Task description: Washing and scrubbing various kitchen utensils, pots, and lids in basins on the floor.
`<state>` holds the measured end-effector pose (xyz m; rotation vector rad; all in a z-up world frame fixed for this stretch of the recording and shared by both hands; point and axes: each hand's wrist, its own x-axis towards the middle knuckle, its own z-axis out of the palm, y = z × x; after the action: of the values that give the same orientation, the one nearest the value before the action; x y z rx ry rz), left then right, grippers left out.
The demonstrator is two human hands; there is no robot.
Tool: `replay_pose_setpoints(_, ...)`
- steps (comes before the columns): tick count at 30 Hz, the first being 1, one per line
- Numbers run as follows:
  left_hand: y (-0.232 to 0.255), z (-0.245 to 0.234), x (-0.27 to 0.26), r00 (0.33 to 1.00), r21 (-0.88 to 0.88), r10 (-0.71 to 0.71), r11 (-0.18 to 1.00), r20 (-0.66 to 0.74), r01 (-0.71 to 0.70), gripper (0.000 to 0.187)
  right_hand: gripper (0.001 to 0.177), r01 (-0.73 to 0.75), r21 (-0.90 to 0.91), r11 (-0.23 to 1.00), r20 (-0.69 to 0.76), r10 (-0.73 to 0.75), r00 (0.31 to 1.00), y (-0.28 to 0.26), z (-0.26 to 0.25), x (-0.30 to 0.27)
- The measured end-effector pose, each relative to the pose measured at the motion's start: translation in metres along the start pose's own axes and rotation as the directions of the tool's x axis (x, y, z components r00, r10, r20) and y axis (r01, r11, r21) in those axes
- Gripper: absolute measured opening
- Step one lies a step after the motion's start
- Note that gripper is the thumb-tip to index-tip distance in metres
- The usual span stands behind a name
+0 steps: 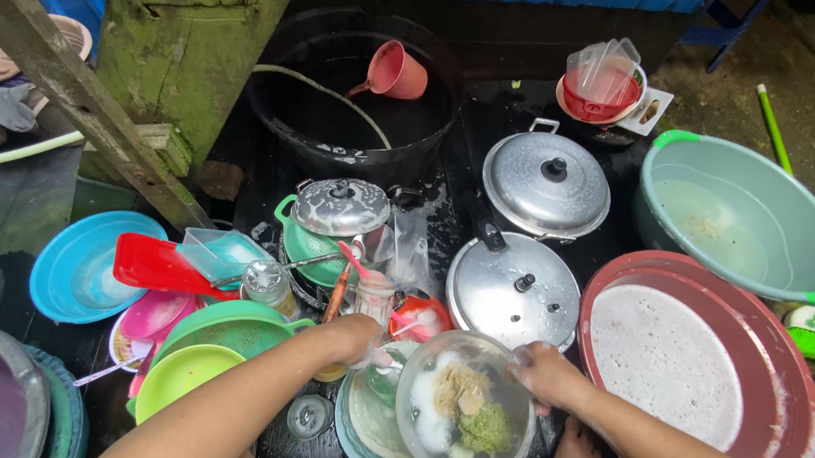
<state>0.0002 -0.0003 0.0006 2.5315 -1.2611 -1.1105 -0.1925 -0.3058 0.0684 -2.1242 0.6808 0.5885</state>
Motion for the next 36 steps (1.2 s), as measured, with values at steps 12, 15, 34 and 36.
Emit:
replay_pose_setpoints(12, -0.002, 0.011, 0.000, 0.999, 0.057, 0.021, 0.998, -0.047, -0.018, 0.057, 0.038, -0.028, 0.029, 0.999, 0.048, 0.027, 0.998, -0.007, 0.001, -0.004)
replay_pose_setpoints(15, -0.003, 0.003, -0.004, 0.995, 0.018, 0.046, 0.999, -0.088, -0.044, 0.051, 0.041, -0.025, 0.070, 0.997, 0.057, 0.021, 0.998, -0.003, 0.001, 0.004)
replay_pose_setpoints(34, 0.003, -0.004, -0.003, 0.999, 0.092, 0.010, 0.996, 0.051, -0.015, 0.058, 0.043, -0.030, 0.062, 0.998, 0.020, 0.028, 0.999, -0.009, 0.003, -0.001)
replay_pose_setpoints(36, 0.003, 0.006, 0.003, 0.997, 0.113, 0.003, 0.994, 0.080, -0.012, 0.060, 0.041, -0.024, 0.061, 0.998, 0.030, 0.022, 0.999, -0.014, 0.003, -0.006)
